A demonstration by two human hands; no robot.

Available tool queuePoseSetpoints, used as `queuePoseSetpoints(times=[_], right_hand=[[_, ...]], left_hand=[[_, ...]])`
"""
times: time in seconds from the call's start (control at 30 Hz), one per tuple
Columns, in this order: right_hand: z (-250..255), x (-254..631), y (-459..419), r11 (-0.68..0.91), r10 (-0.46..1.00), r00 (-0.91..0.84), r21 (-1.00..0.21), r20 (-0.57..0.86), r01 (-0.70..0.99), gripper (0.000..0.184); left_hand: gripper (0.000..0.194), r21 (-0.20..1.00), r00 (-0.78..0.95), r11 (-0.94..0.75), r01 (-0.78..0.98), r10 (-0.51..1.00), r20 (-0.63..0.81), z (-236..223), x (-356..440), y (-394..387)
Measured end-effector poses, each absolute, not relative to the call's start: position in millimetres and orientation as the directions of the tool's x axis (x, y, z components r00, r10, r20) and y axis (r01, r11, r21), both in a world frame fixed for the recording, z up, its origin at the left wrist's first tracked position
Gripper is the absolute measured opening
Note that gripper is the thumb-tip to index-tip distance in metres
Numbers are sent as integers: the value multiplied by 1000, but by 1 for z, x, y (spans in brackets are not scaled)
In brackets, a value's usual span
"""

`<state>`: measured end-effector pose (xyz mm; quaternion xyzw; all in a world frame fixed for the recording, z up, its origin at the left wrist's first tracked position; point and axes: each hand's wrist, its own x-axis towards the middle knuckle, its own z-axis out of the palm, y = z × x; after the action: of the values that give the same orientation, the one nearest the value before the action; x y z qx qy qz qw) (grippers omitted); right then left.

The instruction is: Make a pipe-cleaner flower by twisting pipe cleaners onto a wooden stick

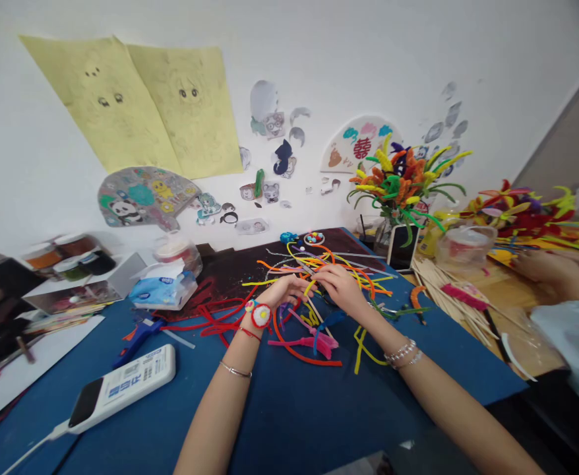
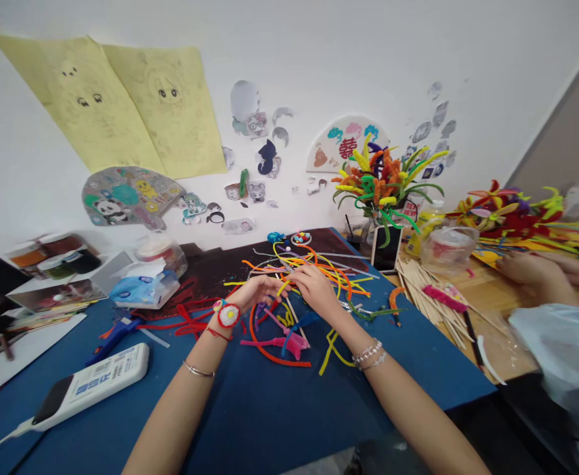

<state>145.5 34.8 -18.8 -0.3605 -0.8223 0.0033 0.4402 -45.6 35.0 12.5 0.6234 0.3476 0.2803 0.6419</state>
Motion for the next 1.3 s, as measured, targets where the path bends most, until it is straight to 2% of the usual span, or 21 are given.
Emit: queuePoseSetpoints(times=[0.13, 0.37, 0.5, 0.63, 0.73, 0.8, 0.87, 0.97, 1.03, 1.1, 1.3], right_hand=[[-16, 145, 31, 752, 573, -341, -313, 745, 580, 25], [-17, 142, 28, 760, 559, -277, -349, 781, 549, 23], [-20, 139, 28, 758, 562, -255, -368, 787, 538, 22], [-19, 135, 24, 743, 582, -210, -409, 785, 530, 21], [-16, 132, 21, 684, 632, -75, -510, 772, 521, 20], [-15, 130, 19, 621, 698, 30, -627, 715, 470, 21], [-15, 127, 20, 527, 808, 91, -783, 582, 331, 23], [-18, 124, 22, 258, 965, -31, -966, 259, -22, 25], [-21, 122, 23, 55, 981, -172, -975, 93, -213, 24], [-24, 122, 24, -63, 970, -242, -945, 18, -321, 22], [-25, 123, 20, -100, 949, -314, -929, 19, -357, 19]], left_hand=[[27, 995, 540, 89, 45, 836, -99, 8, -43, 37], [22, 972, 597, 195, -129, 798, -81, 10, -41, 30], [21, 971, 608, 223, -80, 783, -130, 13, -39, 28], [22, 984, 533, 171, -51, 838, -118, 8, -36, 34], [20, 989, 470, 106, -101, 882, -47, 5, -34, 39], [18, 990, 429, 65, -128, 904, -4, 4, -34, 40], [19, 992, 388, 19, -126, 921, 32, 5, -34, 40], [23, 997, 332, -36, -72, 941, 59, 6, -35, 40], [23, 998, 317, -54, -39, 946, 64, 6, -36, 41], [23, 998, 317, -57, -23, 947, 62, 5, -36, 42], [18, 998, 305, -61, -2, 951, 59, 8, -32, 40]])
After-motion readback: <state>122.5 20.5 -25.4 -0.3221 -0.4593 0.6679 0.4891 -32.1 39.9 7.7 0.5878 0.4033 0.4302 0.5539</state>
